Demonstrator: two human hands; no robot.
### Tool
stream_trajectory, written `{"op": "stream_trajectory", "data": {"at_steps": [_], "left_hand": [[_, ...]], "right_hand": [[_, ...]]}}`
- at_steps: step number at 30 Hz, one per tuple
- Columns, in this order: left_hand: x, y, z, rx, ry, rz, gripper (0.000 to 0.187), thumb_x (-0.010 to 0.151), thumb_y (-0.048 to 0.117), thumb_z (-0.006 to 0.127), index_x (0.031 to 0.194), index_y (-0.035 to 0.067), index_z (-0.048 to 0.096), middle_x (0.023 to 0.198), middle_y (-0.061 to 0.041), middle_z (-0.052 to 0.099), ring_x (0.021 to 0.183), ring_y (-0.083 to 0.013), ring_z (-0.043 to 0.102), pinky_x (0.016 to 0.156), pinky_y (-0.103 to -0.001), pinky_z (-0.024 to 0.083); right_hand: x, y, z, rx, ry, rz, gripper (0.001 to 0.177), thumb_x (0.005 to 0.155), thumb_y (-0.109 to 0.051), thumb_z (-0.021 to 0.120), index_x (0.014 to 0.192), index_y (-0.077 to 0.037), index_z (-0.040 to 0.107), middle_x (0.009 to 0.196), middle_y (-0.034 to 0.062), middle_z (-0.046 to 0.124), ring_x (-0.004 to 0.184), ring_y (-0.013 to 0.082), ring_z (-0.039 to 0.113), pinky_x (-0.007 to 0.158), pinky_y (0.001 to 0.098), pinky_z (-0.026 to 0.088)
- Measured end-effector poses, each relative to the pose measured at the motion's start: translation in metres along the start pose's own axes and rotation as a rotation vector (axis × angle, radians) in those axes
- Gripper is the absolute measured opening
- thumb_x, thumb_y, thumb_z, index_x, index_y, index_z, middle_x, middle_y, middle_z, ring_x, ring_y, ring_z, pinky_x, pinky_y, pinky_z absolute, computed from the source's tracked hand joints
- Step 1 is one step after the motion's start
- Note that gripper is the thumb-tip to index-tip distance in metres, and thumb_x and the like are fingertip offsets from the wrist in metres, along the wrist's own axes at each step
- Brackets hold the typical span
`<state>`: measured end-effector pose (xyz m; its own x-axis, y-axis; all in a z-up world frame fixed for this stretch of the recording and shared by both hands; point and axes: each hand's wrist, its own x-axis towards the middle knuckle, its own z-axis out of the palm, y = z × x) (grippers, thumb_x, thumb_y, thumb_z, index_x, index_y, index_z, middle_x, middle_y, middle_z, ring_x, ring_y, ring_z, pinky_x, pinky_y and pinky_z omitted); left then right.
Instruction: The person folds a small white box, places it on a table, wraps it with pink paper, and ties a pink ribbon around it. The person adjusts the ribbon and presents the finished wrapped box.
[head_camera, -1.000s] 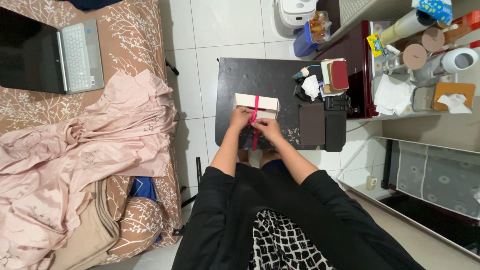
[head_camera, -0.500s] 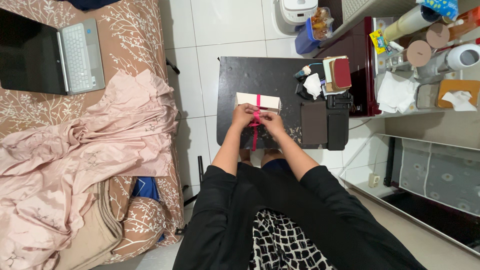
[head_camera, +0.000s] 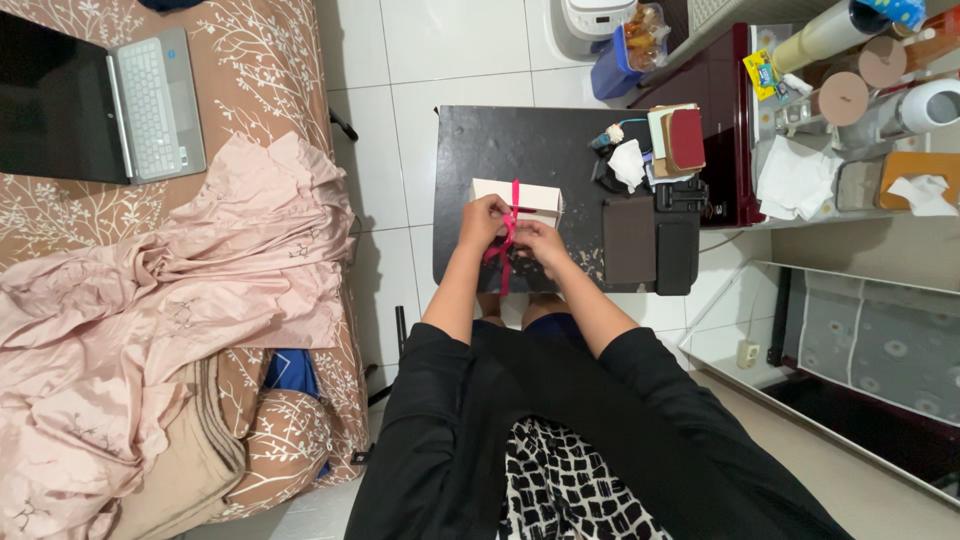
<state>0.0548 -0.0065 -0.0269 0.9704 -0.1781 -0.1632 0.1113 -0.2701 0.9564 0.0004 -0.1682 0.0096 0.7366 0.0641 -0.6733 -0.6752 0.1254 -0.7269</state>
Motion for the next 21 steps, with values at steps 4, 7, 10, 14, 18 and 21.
{"op": "stream_trajectory", "data": {"at_steps": [4,7,10,14,18,21], "left_hand": [[-0.001,0.003,0.004,0.031,0.037,-0.037,0.012,0.076,-0.001,0.083,0.082,0.000,0.072,0.071,-0.011,0.073,0.061,-0.0139,0.069,0.057,-0.030,0.054],[-0.005,0.012,0.007,-0.037,0.023,-0.095,0.019,0.076,0.004,0.087,0.082,0.000,0.070,0.068,-0.013,0.070,0.059,-0.0161,0.063,0.053,-0.031,0.050],[-0.008,0.025,0.004,0.007,0.030,0.031,0.010,0.078,0.004,0.080,0.082,0.004,0.071,0.074,-0.008,0.075,0.064,-0.0172,0.072,0.059,-0.030,0.055],[-0.002,0.039,-0.003,0.300,0.060,0.198,0.013,0.073,0.006,0.083,0.079,0.007,0.071,0.081,-0.008,0.070,0.076,-0.0292,0.066,0.068,-0.040,0.053],[0.010,0.047,-0.011,0.538,0.071,0.394,0.016,0.064,0.004,0.080,0.074,0.013,0.072,0.087,-0.004,0.068,0.092,-0.0321,0.061,0.080,-0.046,0.050],[0.019,0.045,-0.009,0.587,0.040,0.458,0.020,0.063,0.004,0.079,0.079,0.014,0.071,0.095,-0.003,0.065,0.098,-0.0311,0.061,0.083,-0.047,0.048]], "right_hand": [[-0.002,0.008,0.006,-0.037,0.051,-0.018,0.048,0.086,-0.007,0.072,0.132,-0.008,0.057,0.097,0.0064,0.075,0.078,0.0137,0.070,0.066,0.0257,0.056],[-0.005,0.019,0.010,-0.056,0.117,-0.040,0.047,0.084,-0.006,0.077,0.126,-0.006,0.056,0.094,0.0086,0.074,0.073,0.0147,0.068,0.062,0.0272,0.053],[-0.008,0.031,0.013,-0.129,0.129,0.010,0.027,0.087,-0.013,0.076,0.113,-0.006,0.070,0.092,0.0050,0.075,0.070,0.0122,0.063,0.061,0.0256,0.049],[-0.008,0.046,0.014,-0.095,0.128,0.064,0.017,0.091,-0.024,0.075,0.103,-0.012,0.078,0.090,-0.0028,0.073,0.075,0.0046,0.063,0.063,0.0219,0.050],[-0.016,0.055,0.016,-0.101,0.125,0.022,0.023,0.091,-0.028,0.079,0.104,-0.009,0.078,0.089,-0.0043,0.073,0.074,0.0044,0.061,0.064,0.0209,0.046],[-0.021,0.059,0.016,-0.109,0.152,-0.019,0.025,0.089,-0.028,0.081,0.103,-0.008,0.078,0.087,-0.0032,0.073,0.071,0.0057,0.058,0.061,0.0224,0.044]]}}
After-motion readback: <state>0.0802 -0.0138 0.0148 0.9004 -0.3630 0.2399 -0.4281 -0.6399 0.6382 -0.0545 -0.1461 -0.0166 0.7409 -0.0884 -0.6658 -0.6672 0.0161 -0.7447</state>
